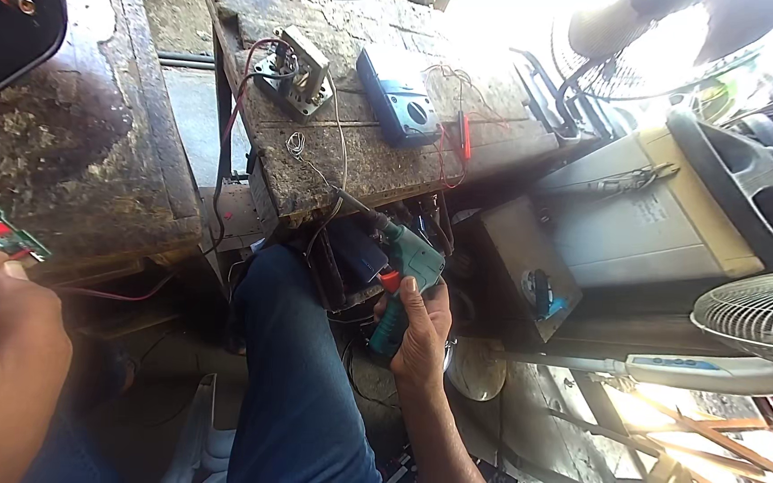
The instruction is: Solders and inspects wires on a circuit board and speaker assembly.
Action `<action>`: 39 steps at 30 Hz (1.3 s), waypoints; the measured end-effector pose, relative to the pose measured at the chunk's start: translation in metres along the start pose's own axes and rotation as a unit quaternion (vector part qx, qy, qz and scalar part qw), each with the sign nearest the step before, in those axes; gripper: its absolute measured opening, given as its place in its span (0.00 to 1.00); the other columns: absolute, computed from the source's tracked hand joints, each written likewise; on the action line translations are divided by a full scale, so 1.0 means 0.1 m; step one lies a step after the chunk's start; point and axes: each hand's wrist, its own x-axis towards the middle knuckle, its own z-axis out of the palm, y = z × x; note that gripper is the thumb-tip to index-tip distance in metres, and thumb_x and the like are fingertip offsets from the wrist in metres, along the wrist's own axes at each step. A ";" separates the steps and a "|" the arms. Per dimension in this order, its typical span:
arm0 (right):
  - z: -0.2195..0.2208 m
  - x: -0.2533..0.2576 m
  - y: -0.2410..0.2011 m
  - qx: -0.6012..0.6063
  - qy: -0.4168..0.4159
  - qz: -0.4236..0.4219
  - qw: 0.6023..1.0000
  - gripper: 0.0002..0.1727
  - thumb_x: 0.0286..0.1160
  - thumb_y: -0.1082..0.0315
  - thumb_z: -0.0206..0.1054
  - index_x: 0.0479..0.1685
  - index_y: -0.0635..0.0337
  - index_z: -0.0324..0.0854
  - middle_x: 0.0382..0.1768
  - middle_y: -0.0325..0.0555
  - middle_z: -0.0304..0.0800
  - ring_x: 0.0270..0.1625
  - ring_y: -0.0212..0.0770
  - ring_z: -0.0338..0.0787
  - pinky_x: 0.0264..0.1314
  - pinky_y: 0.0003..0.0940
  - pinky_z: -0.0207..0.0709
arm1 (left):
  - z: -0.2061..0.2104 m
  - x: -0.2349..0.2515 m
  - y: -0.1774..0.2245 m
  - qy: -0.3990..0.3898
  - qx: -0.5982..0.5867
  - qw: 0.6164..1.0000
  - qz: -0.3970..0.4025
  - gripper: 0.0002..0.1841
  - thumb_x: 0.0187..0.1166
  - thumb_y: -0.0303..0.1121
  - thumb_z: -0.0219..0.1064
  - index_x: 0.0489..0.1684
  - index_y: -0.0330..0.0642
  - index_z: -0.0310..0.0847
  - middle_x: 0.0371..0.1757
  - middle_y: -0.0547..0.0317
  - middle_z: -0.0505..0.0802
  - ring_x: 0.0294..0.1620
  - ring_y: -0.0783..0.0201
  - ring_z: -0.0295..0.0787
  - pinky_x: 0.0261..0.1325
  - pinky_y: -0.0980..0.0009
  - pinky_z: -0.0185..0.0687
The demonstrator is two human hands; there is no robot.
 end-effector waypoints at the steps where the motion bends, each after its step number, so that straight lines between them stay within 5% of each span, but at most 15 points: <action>1: -0.01 0.00 0.00 0.009 0.004 0.003 1.000 0.25 0.83 0.68 0.63 0.74 0.66 0.62 0.35 0.58 0.85 0.24 0.44 0.91 0.27 0.39 0.91 | 0.00 -0.02 -0.08 -0.016 0.004 1.000 -0.008 0.15 0.89 0.27 0.53 0.54 0.17 0.77 0.50 0.32 0.87 0.50 0.60 0.85 0.58 0.67 0.81; 6: -0.06 0.05 -0.02 0.035 0.042 0.042 0.998 0.20 0.86 0.57 0.59 0.66 0.61 0.75 0.43 0.52 0.88 0.37 0.40 0.92 0.41 0.35 0.91 | -0.09 -0.11 -0.26 -0.039 0.048 0.998 0.029 0.18 0.92 0.34 0.54 0.59 0.22 0.79 0.61 0.31 0.86 0.62 0.49 0.87 0.66 0.56 0.82; 12: -0.10 0.07 -0.16 0.023 0.010 0.010 1.000 0.17 0.87 0.63 0.60 0.67 0.62 0.77 0.47 0.51 0.90 0.45 0.39 0.94 0.48 0.35 0.92 | -0.18 -0.21 -0.21 -0.014 0.036 0.998 0.057 0.15 0.89 0.31 0.60 0.53 0.23 0.84 0.69 0.29 0.84 0.69 0.47 0.85 0.72 0.55 0.81; 18: -0.29 0.06 -0.32 0.069 -0.125 -0.002 0.990 0.49 0.60 0.72 0.85 0.84 0.55 0.58 0.64 0.58 0.83 0.59 0.50 0.91 0.61 0.49 0.90 | -0.26 -0.24 0.03 0.053 0.100 0.990 0.086 0.09 0.84 0.23 0.64 0.42 0.23 0.88 0.47 0.32 0.92 0.52 0.50 0.92 0.61 0.59 0.86; 21: -0.31 -0.04 -0.29 0.093 -0.132 0.035 0.986 0.42 0.51 0.76 0.87 0.71 0.64 0.70 0.55 0.62 0.88 0.51 0.51 0.94 0.53 0.49 0.93 | -0.26 -0.23 0.03 0.044 0.103 0.991 0.079 0.10 0.86 0.25 0.63 0.42 0.23 0.87 0.52 0.31 0.92 0.57 0.49 0.91 0.65 0.59 0.85; 24: -0.28 -0.16 -0.21 0.101 -0.128 0.068 0.984 0.33 0.56 0.74 0.85 0.60 0.68 0.70 0.45 0.60 0.90 0.42 0.47 0.95 0.46 0.43 0.93 | -0.26 -0.23 0.03 0.046 0.115 0.990 0.061 0.11 0.86 0.25 0.63 0.43 0.22 0.87 0.51 0.32 0.92 0.56 0.52 0.92 0.63 0.62 0.86; 28: -0.19 -0.29 -0.07 0.109 -0.144 0.087 0.980 0.25 0.72 0.66 0.78 0.59 0.67 0.68 0.43 0.56 0.87 0.42 0.44 0.94 0.47 0.42 0.92 | -0.26 -0.28 0.13 0.059 0.121 0.988 0.072 0.10 0.85 0.24 0.64 0.42 0.21 0.87 0.45 0.34 0.93 0.53 0.55 0.92 0.62 0.64 0.86; 32: -0.03 -0.35 0.03 0.122 -0.175 0.103 0.972 0.28 0.84 0.62 0.66 0.76 0.68 0.66 0.57 0.57 0.84 0.54 0.43 0.91 0.59 0.40 0.88 | -0.09 -0.19 0.36 -0.032 0.028 0.981 0.191 0.12 0.85 0.31 0.65 0.50 0.27 0.86 0.52 0.35 0.91 0.55 0.51 0.90 0.59 0.55 0.85; 34: 0.05 -0.38 0.06 0.177 -0.168 0.137 0.960 0.32 0.85 0.62 0.65 0.84 0.66 0.63 0.63 0.57 0.84 0.59 0.43 0.90 0.66 0.41 0.86 | 0.16 -0.01 0.56 -0.089 -0.055 0.968 0.228 0.12 0.84 0.31 0.64 0.54 0.30 0.85 0.56 0.42 0.92 0.55 0.59 0.90 0.58 0.62 0.87; 39: 0.16 -0.41 0.10 0.253 -0.158 0.177 0.938 0.32 0.75 0.67 0.75 0.76 0.70 0.69 0.55 0.60 0.87 0.52 0.45 0.93 0.57 0.43 0.90 | 0.81 0.46 0.83 -0.198 -0.172 0.932 0.250 0.11 0.88 0.28 0.57 0.60 0.34 0.80 0.64 0.50 0.91 0.57 0.63 0.93 0.60 0.64 0.92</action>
